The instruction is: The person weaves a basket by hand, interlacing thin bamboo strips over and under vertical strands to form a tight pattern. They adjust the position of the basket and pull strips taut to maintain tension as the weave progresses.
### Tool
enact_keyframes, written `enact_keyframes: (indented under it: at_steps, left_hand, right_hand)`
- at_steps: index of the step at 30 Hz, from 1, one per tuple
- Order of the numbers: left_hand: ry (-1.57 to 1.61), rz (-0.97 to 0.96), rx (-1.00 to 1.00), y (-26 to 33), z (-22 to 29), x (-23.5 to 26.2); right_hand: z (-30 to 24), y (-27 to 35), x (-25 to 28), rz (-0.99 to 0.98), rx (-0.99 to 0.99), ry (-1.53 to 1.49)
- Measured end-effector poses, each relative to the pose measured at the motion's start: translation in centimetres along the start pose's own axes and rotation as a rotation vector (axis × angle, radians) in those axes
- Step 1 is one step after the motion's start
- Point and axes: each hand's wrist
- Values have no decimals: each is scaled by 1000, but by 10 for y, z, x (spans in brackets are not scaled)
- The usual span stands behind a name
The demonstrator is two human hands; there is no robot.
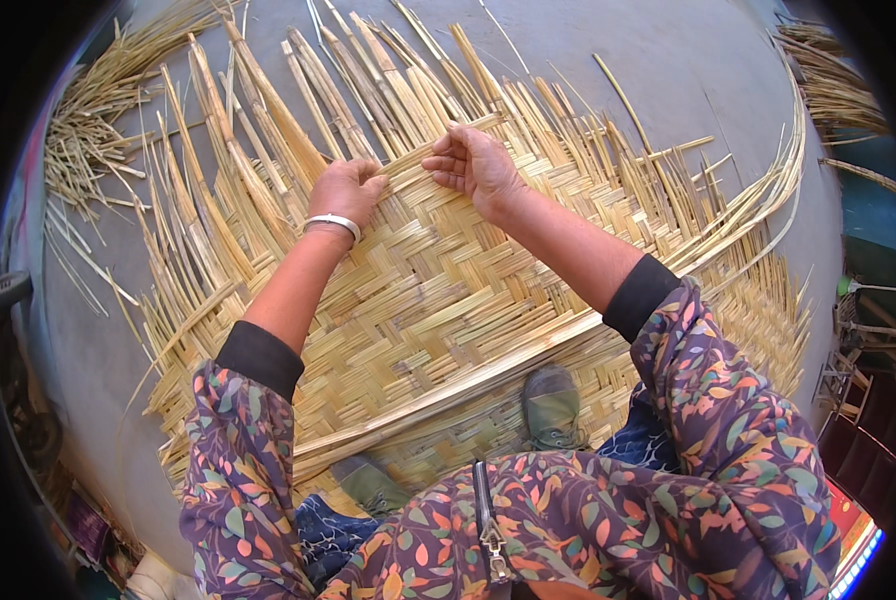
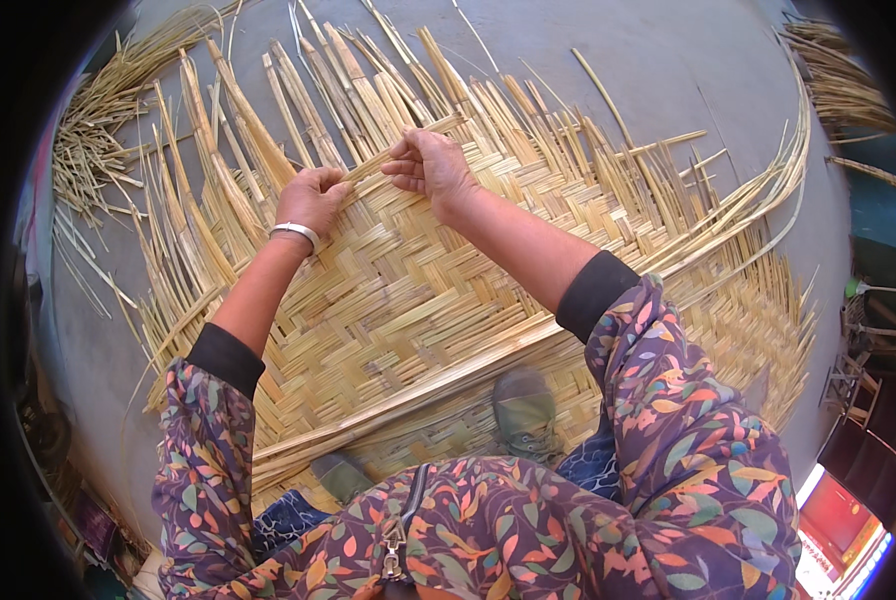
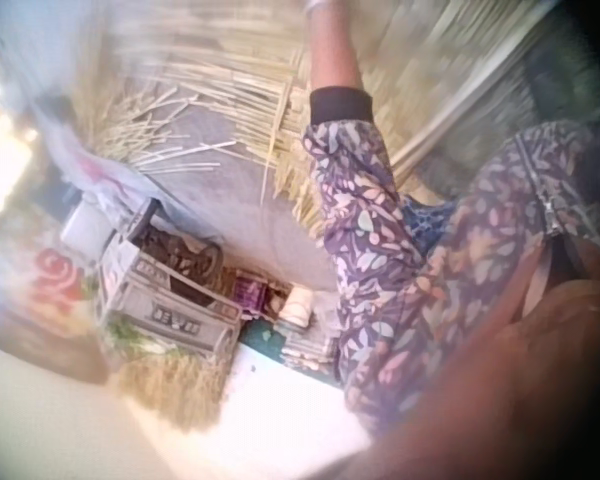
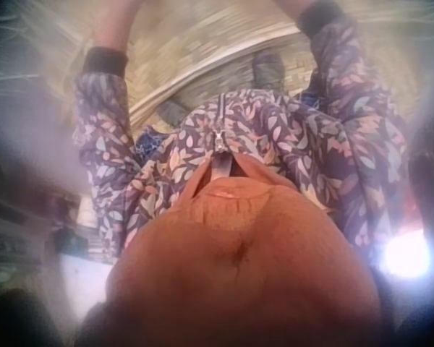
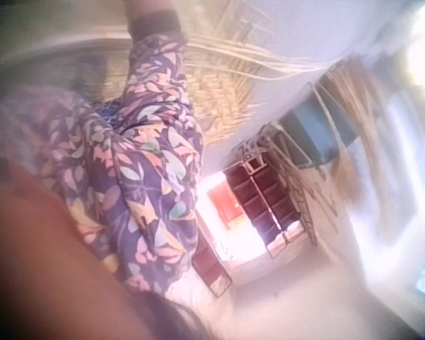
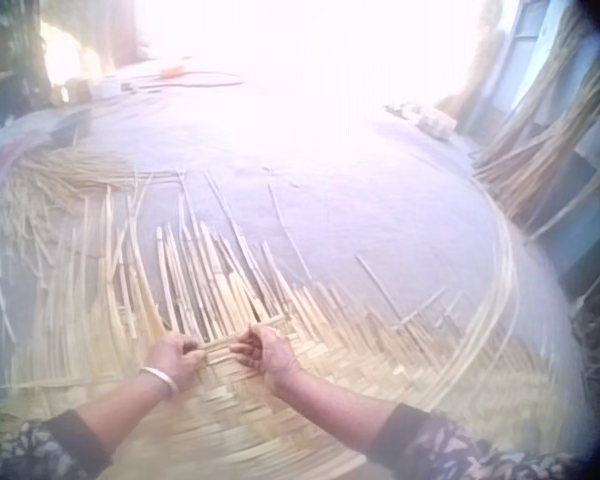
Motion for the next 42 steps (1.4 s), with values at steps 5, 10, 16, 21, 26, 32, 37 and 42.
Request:
enact_keyframes:
  at_steps: [5, 10, 16, 21, 26, 32, 37, 42]
  left_hand:
    - [23, 34, 98, -3, 12, 3]
    - [2, 245, 90, 5, 10, -2]
    - [28, 329, 152, 3, 7, -8]
    - [85, 299, 267, 1, 7, -3]
    - [100, 300, 283, 1, 5, 1]
    - [200, 326, 330, 4, 2, 6]
    - [261, 299, 400, 0, -1, 3]
    - [243, 319, 386, -1, -6, -1]
  right_hand:
    - [-20, -14, 4, -118, -75, 29]
    - [-40, -38, -15, -148, 29, 479]
    - [-42, -64, -37, -193, 154, 835]
    - [-42, -85, -59, -274, 252, 1522]
    - [-37, -93, -73, -204, 110, 1546]
    - [-32, -87, -78, -154, -37, 1420]
    - [-33, -94, -57, -168, -67, 940]
    - [-31, -86, -55, -215, -33, 903]
Point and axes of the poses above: each hand's wrist, its own y-axis away from the middle knuckle, its own x-axis out of the back of the hand, z = x × y, and after that the axes turned 11 degrees about -y, right-handed
